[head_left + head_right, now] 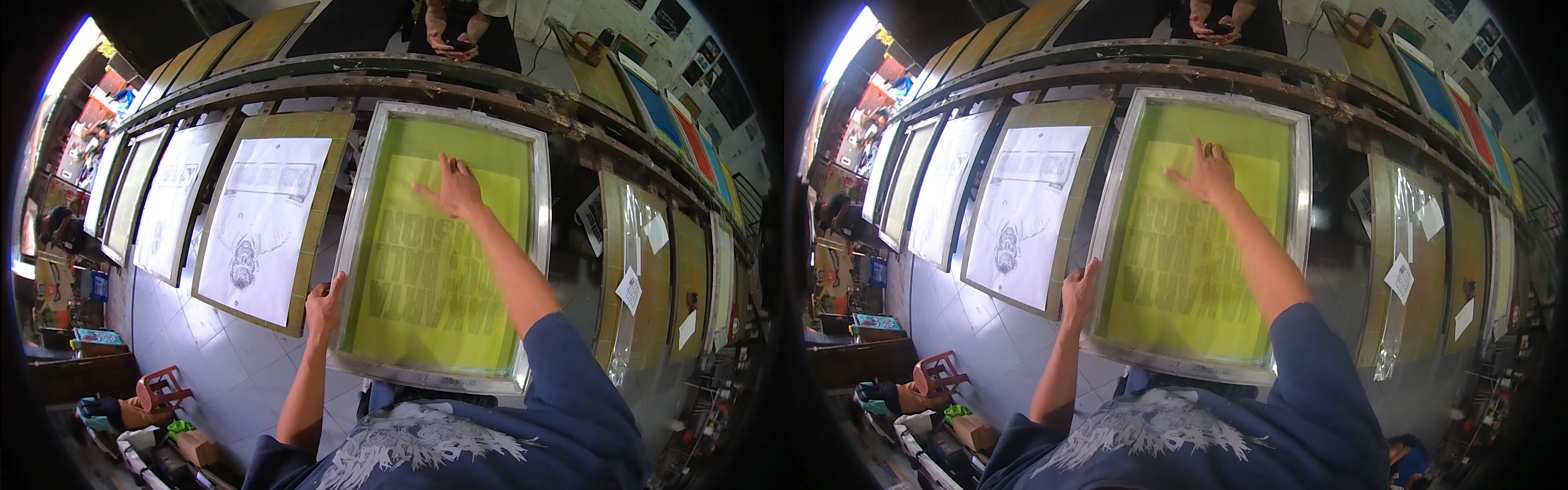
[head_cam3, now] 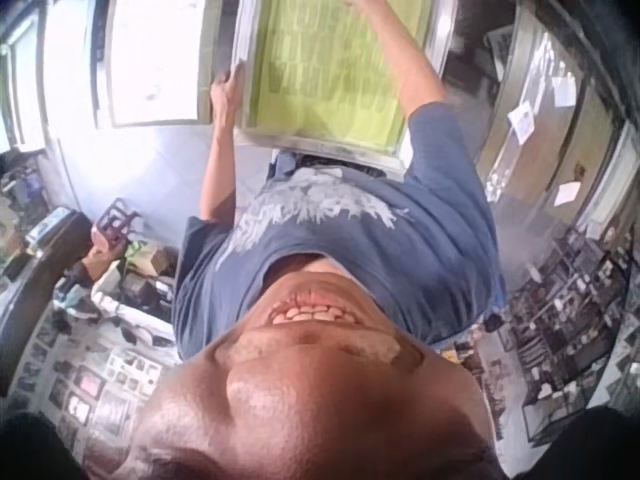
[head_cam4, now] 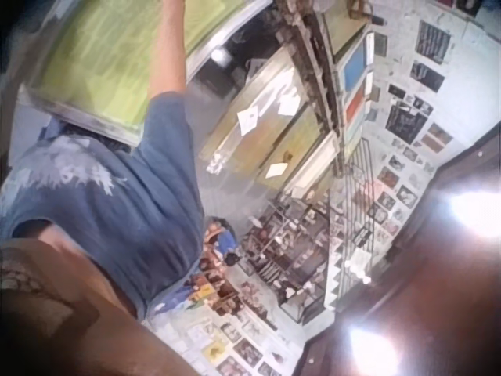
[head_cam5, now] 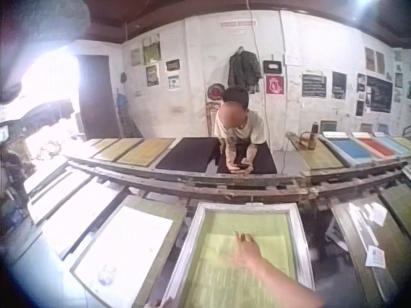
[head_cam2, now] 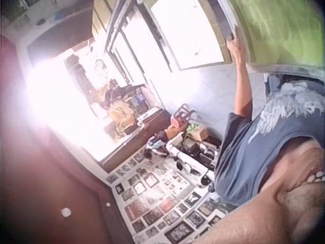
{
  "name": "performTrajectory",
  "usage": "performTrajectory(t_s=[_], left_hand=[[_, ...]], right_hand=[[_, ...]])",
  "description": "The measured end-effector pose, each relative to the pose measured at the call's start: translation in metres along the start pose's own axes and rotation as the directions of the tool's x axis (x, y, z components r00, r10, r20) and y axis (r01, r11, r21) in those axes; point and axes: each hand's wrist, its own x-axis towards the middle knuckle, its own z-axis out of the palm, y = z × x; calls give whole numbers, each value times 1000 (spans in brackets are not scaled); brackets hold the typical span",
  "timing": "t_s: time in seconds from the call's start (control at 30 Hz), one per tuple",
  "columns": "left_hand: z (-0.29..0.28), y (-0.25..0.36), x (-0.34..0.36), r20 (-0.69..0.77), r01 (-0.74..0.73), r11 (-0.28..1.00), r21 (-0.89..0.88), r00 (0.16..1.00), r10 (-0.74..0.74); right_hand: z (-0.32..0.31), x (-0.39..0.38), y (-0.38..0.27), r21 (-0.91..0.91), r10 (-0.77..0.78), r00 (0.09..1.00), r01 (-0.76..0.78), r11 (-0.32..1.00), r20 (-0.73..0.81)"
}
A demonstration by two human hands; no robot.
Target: The person prepares screen printing frames by applying tape to the edges and securing stencils. They use scissors to cut tape and place paper stencils onto the frames, smoothing them down. The person then lifts and positions the frames on a workbench.
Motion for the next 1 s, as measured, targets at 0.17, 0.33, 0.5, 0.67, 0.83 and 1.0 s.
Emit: performTrajectory(t_s=[0.17, 0.33, 0.5, 0.67, 0.83, 1.0], left_hand=[[-1, 1, 1, 20, 6, 1000, -11, 1000, -6], [-1, 0, -1, 15, -3, 1000, -24, 1000, 3], [-1, -2, 1, -5, -7, 1000, -13, 1000, 7], [1, -5, 3, 10, 19, 1000, 9, 1000, -19], [1, -3, 4, -5, -21, 1000, -4, 1000, 21], [-4, 1, -9, 33, 51, 996, -76, 998, -48]], right_hand=[[5, 6, 8, 36, -16, 1000, 16, 999, 15], [-2, -2, 20, -62, -80, 978, 69, 996, -194], [-18, 6, 21, 122, 46, 984, -68, 990, 175], [-13, 6, 26, -27, -58, 997, 59, 998, 41], [-16, -2, 18, 111, 7, 1000, -3, 994, -30], [-18, 5, 25, 260, 7, 998, -21, 965, 57]])
